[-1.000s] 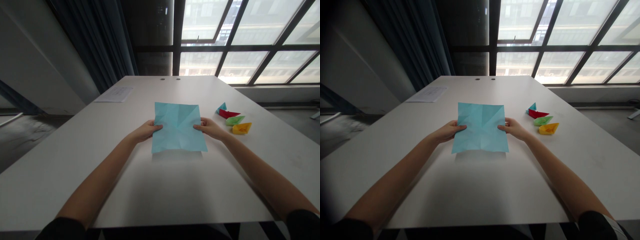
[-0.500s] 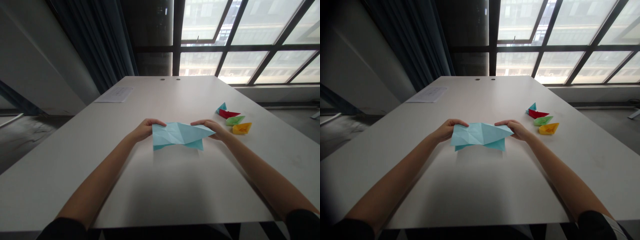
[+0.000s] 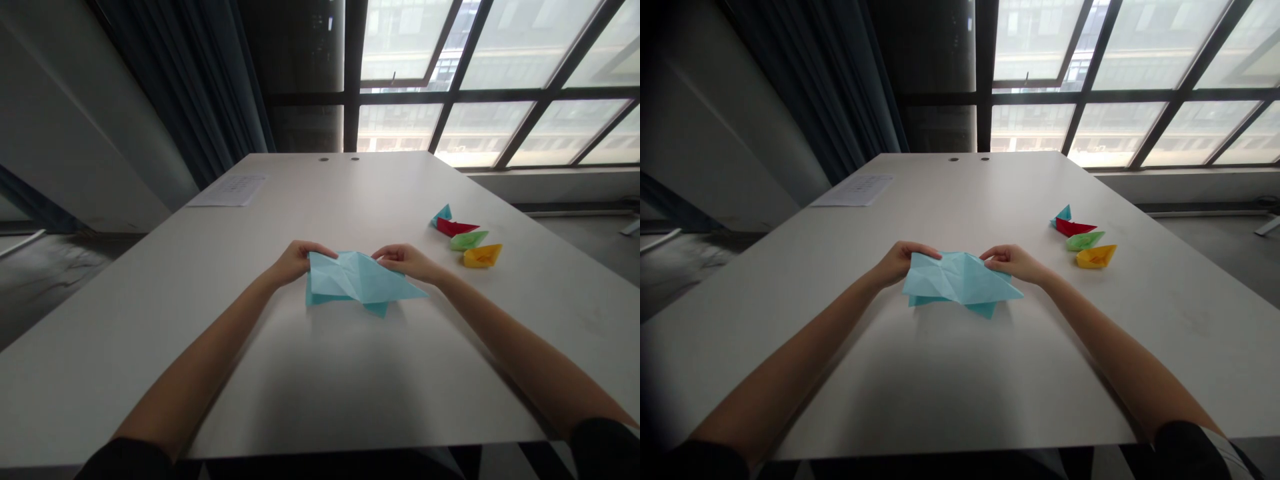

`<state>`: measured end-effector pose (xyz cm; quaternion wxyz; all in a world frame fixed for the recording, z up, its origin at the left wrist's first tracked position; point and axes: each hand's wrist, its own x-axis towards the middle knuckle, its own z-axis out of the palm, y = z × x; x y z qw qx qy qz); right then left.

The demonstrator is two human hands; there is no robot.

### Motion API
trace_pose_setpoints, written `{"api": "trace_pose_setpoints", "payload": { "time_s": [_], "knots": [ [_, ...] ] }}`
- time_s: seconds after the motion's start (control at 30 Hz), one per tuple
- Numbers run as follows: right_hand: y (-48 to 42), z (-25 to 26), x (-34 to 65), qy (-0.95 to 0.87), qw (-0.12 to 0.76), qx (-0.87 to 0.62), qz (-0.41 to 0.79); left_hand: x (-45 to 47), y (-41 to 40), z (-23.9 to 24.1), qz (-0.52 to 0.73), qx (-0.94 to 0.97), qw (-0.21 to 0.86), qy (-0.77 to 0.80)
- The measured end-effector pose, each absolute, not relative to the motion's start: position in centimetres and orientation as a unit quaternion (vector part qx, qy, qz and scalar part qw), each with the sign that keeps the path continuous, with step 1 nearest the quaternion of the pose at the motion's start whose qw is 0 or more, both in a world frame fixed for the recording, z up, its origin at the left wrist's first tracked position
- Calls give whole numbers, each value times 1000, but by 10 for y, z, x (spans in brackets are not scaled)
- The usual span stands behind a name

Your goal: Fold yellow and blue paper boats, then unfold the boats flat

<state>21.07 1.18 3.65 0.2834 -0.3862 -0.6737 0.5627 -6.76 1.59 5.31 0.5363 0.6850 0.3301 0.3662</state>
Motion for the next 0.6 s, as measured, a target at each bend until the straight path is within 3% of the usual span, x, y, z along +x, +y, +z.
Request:
{"api": "trace_pose_setpoints", "payload": {
  "time_s": [0.6],
  "knots": [
    [-6,56,183,-608,375,-352,604,-46,-6,77,333,750,482,308]
  ]
}}
